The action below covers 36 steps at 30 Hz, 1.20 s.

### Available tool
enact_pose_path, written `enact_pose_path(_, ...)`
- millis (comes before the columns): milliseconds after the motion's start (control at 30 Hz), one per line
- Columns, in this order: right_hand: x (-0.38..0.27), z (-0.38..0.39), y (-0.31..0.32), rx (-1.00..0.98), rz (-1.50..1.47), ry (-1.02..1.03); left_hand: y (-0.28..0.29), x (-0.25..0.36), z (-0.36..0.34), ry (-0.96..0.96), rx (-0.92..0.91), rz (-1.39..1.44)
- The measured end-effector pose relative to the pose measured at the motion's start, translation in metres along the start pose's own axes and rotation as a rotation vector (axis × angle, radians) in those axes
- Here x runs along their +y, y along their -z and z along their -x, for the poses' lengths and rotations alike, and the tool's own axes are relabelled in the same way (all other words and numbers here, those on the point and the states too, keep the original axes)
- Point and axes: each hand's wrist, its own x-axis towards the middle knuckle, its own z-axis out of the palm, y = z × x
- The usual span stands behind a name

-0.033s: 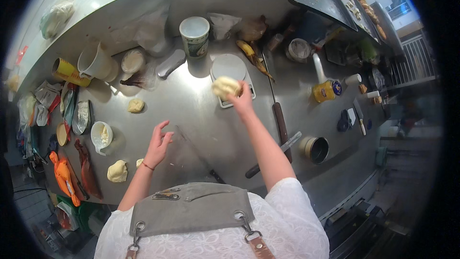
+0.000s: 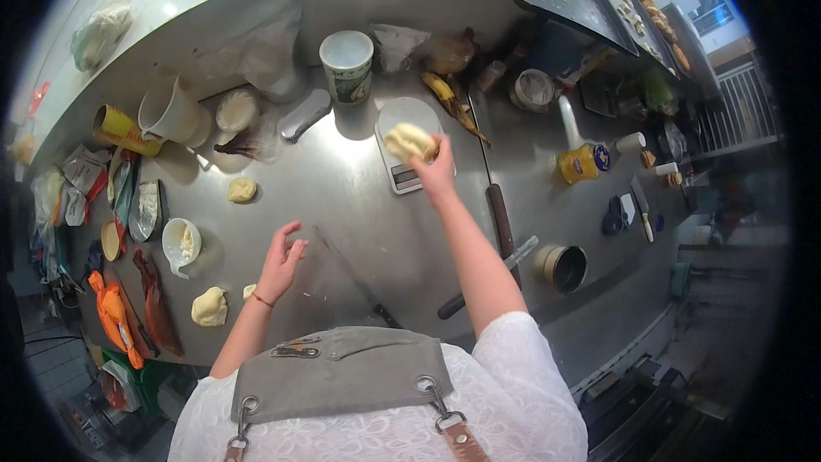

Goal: The person retrieves dough from a walk-in cooler, places it on a stainless steel counter, and portions it into smaller pieces using a knife. They weigh portions on a digital scale, then roll out individual pieces into flat sheets using a rolling pin.

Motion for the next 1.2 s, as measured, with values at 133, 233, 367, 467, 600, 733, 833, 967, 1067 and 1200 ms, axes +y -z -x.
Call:
enact_pose_path(133,0.026,-0.067,-0.01,0.082,0.204,0.173,0.0,-0.018,0.017,0.149,-0.024,-0.021)
enact_pose_path(233,0.045,-0.056,-0.007,0.299,0.784,0.171,-0.005,-0.032,0.034,0.116,0.004,0.046)
enact_pose_path(367,0.055,-0.029,0.015,0.295,0.635,0.244,0.016,-0.048,0.054,0.203,0.059,0.029)
enact_pose_path(467,0.065,-0.012,0.032,0.136,0.64,0.242,0.028,-0.061,0.069,0.21,0.116,0.033)
enact_pose_path(600,0.087,0.003,0.073,0.082,0.935,0.476,0.023,-0.077,0.084,0.226,0.063,-0.014)
enact_pose_path(733,0.102,0.022,0.108,-0.082,1.197,0.479,0.009,-0.088,0.099,0.243,0.048,-0.081)
enact_pose_path(833,0.101,0.032,0.094,-0.209,1.182,0.705,0.011,-0.096,0.11,0.241,0.063,-0.1)
enact_pose_path(967,0.081,0.029,0.047,-0.222,0.966,0.958,0.031,-0.103,0.124,0.242,0.136,-0.137)
enact_pose_path(1067,0.055,-0.005,0.016,0.031,0.842,0.847,0.054,-0.102,0.134,0.192,0.303,-0.207)
enact_pose_path(1200,0.023,-0.043,-0.018,0.18,0.874,0.539,0.086,-0.1,0.142,0.169,0.513,-0.322)
